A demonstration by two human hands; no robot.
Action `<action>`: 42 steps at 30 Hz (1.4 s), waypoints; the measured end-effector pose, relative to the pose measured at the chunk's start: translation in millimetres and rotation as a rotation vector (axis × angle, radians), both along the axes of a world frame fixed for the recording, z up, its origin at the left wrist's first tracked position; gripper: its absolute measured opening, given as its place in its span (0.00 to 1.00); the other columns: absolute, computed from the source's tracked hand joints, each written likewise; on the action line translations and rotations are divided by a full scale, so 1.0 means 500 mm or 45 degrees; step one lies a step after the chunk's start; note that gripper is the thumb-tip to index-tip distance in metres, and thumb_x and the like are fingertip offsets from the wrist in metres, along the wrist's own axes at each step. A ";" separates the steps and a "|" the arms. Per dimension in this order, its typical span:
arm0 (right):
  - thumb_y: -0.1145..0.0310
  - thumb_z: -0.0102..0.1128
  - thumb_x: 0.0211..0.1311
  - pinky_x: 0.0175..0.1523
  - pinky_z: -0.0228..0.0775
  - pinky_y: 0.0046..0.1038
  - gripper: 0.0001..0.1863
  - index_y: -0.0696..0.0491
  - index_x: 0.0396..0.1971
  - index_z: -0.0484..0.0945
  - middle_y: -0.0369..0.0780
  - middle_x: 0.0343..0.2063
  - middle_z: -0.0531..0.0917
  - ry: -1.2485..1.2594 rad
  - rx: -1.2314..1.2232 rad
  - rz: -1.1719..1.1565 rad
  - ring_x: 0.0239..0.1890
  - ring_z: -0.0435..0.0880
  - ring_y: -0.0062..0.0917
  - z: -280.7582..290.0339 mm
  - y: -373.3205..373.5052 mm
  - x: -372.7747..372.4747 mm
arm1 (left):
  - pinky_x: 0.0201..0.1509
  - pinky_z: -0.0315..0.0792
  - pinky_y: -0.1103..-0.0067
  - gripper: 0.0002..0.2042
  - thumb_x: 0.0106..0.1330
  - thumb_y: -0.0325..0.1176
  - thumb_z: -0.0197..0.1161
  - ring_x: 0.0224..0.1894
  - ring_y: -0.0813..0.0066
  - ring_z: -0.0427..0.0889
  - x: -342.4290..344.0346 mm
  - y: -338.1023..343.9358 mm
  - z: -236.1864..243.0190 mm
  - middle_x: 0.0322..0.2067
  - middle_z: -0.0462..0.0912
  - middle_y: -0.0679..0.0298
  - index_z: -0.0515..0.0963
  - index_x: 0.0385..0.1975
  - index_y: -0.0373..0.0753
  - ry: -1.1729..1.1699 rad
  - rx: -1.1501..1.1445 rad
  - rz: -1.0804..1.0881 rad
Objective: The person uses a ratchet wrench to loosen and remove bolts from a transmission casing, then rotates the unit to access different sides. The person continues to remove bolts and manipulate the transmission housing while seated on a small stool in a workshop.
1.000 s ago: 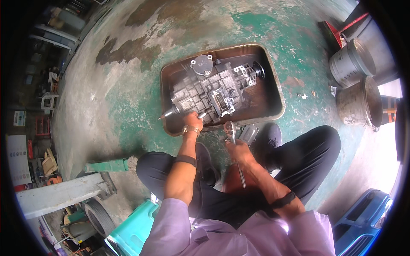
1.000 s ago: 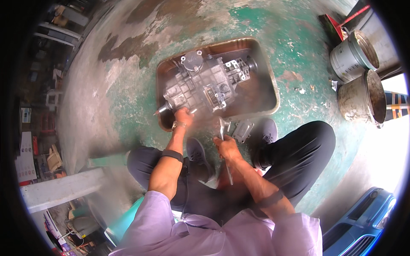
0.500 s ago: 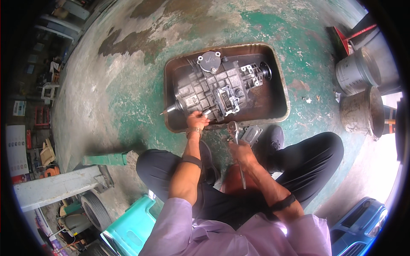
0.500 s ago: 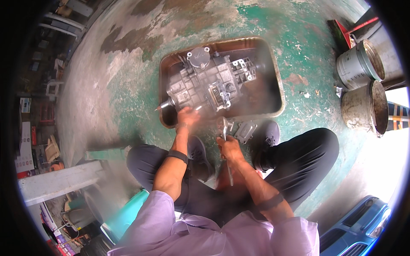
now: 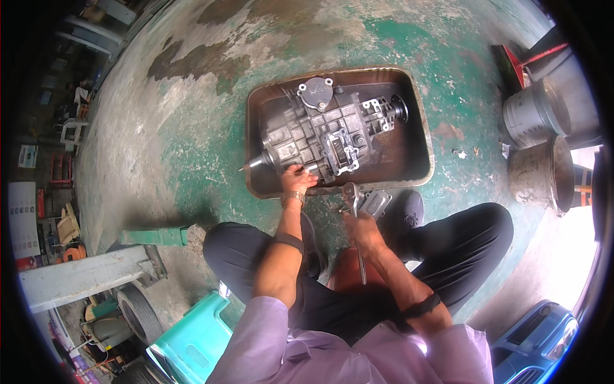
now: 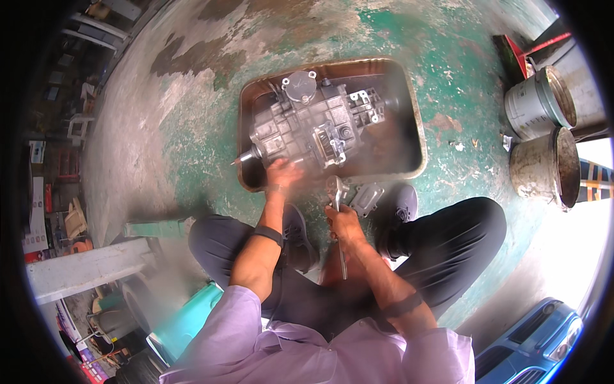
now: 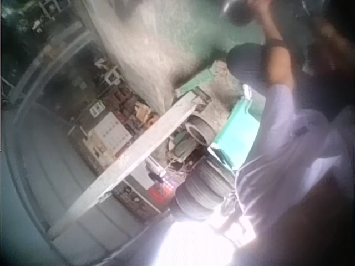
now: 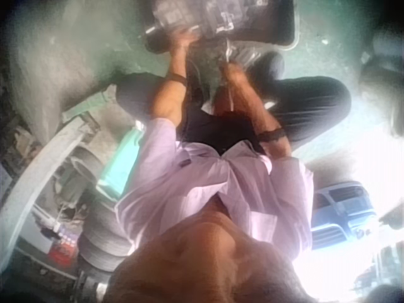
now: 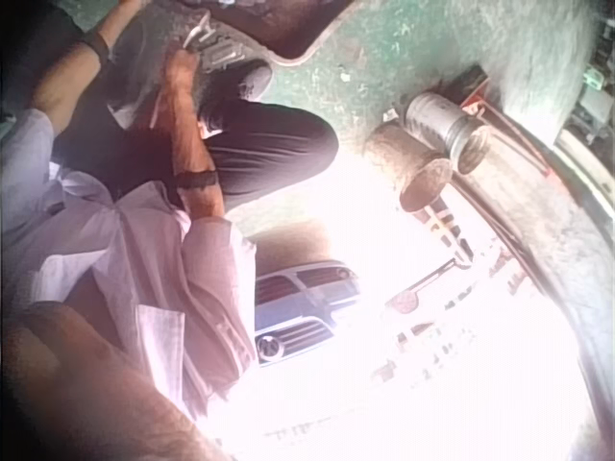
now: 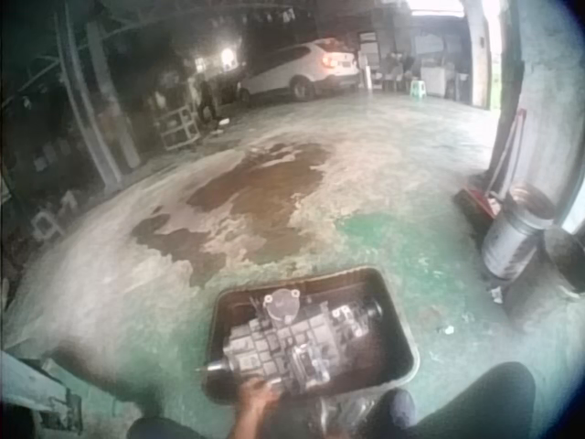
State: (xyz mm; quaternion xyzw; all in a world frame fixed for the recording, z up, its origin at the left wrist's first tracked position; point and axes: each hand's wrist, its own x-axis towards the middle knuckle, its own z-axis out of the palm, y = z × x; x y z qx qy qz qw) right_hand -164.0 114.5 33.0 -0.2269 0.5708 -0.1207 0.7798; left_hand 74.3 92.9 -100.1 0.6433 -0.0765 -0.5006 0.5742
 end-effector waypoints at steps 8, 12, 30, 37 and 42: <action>0.64 0.58 0.61 0.20 0.56 0.22 0.09 0.54 0.33 0.73 0.31 0.19 0.69 -0.002 0.012 -0.020 0.18 0.64 0.16 -0.013 0.000 0.003 | 0.34 0.83 0.58 0.17 0.62 0.19 0.61 0.29 0.49 0.85 0.007 -0.005 -0.022 0.34 0.77 0.51 0.63 0.46 0.37 0.084 -0.082 0.020; 0.63 0.58 0.61 0.20 0.55 0.22 0.09 0.54 0.33 0.73 0.31 0.19 0.70 0.009 -0.002 -0.012 0.17 0.64 0.16 -0.016 0.000 0.007 | 0.33 0.83 0.58 0.18 0.62 0.22 0.63 0.29 0.50 0.85 -0.009 -0.008 0.004 0.34 0.77 0.50 0.62 0.48 0.35 -0.025 -0.008 0.017; 0.63 0.58 0.61 0.20 0.54 0.22 0.09 0.53 0.30 0.73 0.31 0.18 0.69 0.006 -0.006 -0.025 0.17 0.64 0.16 -0.021 0.000 0.006 | 0.22 0.83 0.64 0.08 0.62 0.20 0.59 0.22 0.58 0.84 -0.030 -0.052 0.041 0.29 0.77 0.52 0.67 0.37 0.32 0.014 0.206 0.315; 0.63 0.58 0.61 0.21 0.55 0.22 0.10 0.54 0.30 0.73 0.31 0.18 0.69 0.004 -0.026 0.006 0.18 0.64 0.16 -0.021 0.000 0.007 | 0.33 0.84 0.57 0.09 0.62 0.18 0.57 0.30 0.51 0.84 -0.032 -0.056 0.049 0.35 0.77 0.48 0.67 0.39 0.30 -0.001 0.231 0.263; 0.63 0.58 0.60 0.20 0.55 0.22 0.10 0.54 0.31 0.73 0.32 0.19 0.70 -0.012 -0.015 -0.015 0.17 0.65 0.16 -0.028 0.002 0.005 | 0.24 0.83 0.64 0.04 0.62 0.21 0.59 0.22 0.59 0.84 -0.036 -0.057 0.045 0.28 0.78 0.53 0.70 0.34 0.30 -0.030 0.239 0.310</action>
